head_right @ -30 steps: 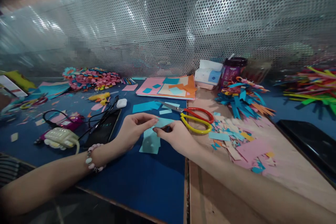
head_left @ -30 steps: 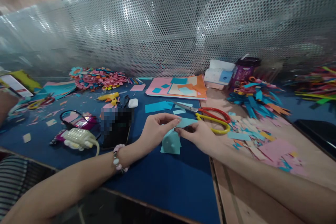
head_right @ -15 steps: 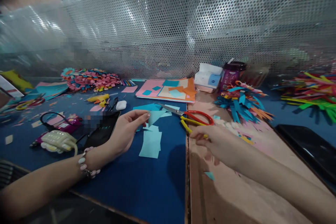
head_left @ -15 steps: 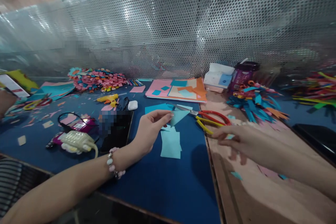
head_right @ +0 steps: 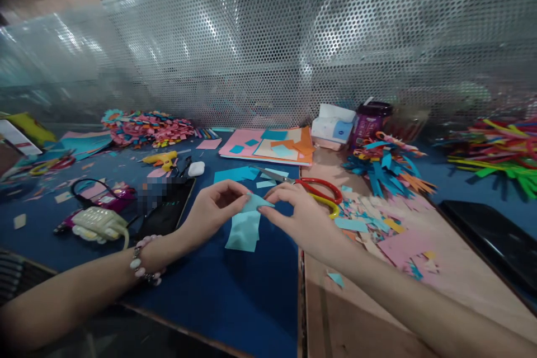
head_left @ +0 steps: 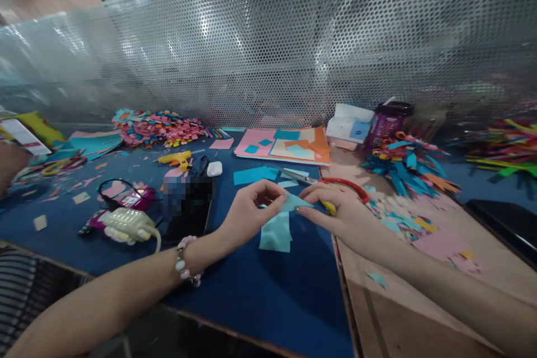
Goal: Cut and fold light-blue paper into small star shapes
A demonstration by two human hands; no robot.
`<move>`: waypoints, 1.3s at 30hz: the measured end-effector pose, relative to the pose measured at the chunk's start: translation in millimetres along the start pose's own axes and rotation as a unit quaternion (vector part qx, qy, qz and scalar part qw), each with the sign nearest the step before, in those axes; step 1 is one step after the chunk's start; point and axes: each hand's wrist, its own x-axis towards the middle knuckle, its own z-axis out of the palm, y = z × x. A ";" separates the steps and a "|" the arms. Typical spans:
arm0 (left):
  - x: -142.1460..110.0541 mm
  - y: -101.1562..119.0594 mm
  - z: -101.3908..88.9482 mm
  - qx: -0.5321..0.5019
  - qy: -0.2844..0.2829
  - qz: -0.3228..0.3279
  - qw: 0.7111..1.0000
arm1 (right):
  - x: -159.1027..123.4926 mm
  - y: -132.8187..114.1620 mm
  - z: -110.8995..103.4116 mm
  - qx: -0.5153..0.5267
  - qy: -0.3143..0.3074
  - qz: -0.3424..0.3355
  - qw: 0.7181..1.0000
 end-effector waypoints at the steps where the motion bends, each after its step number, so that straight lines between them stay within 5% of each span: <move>1: 0.3 0.0 0.3 -0.011 -0.017 -0.003 1.000 | 0.2 -1.2 3.2 0.009 -0.003 0.003 1.000; 6: 2.4 -2.5 1.4 -0.029 -0.121 -0.042 0.991 | 9.3 10.7 -3.4 -0.007 -0.033 -0.023 0.999; 8: 3.2 -3.0 0.8 0.003 -0.111 -0.049 0.993 | 18.7 30.9 -19.3 -0.058 -0.078 -0.068 0.993; 11: 4.8 -3.2 -0.6 0.041 -0.077 -0.053 0.995 | 31.7 70.2 -45.5 -0.188 -0.013 -0.027 0.982; 13: 5.8 -3.6 -0.9 0.047 -0.076 -0.055 0.995 | 35.2 92.1 -54.0 -0.252 -0.028 -0.031 0.967; 19: 7.6 -3.5 -1.3 0.037 -0.085 -0.061 0.994 | 32.7 115.5 -37.5 -0.348 -0.049 -0.018 0.936; 23: 8.9 -3.0 -2.1 -0.017 -0.097 -0.093 0.991 | 29.7 103.2 -31.8 -0.284 0.006 -0.005 0.959; 28: 5.3 -0.8 0.0 -0.056 -0.174 -0.117 0.976 | 14.4 51.3 -13.7 -0.141 0.056 0.091 0.984; 32: 0.5 3.2 0.5 -0.094 -0.253 -0.116 0.956 | 3.7 21.0 9.3 -0.076 0.036 0.052 0.995; 39: 3.2 1.7 -1.3 -0.044 -0.256 -0.125 0.958 | 2.6 27.3 11.2 -0.120 0.031 0.030 0.992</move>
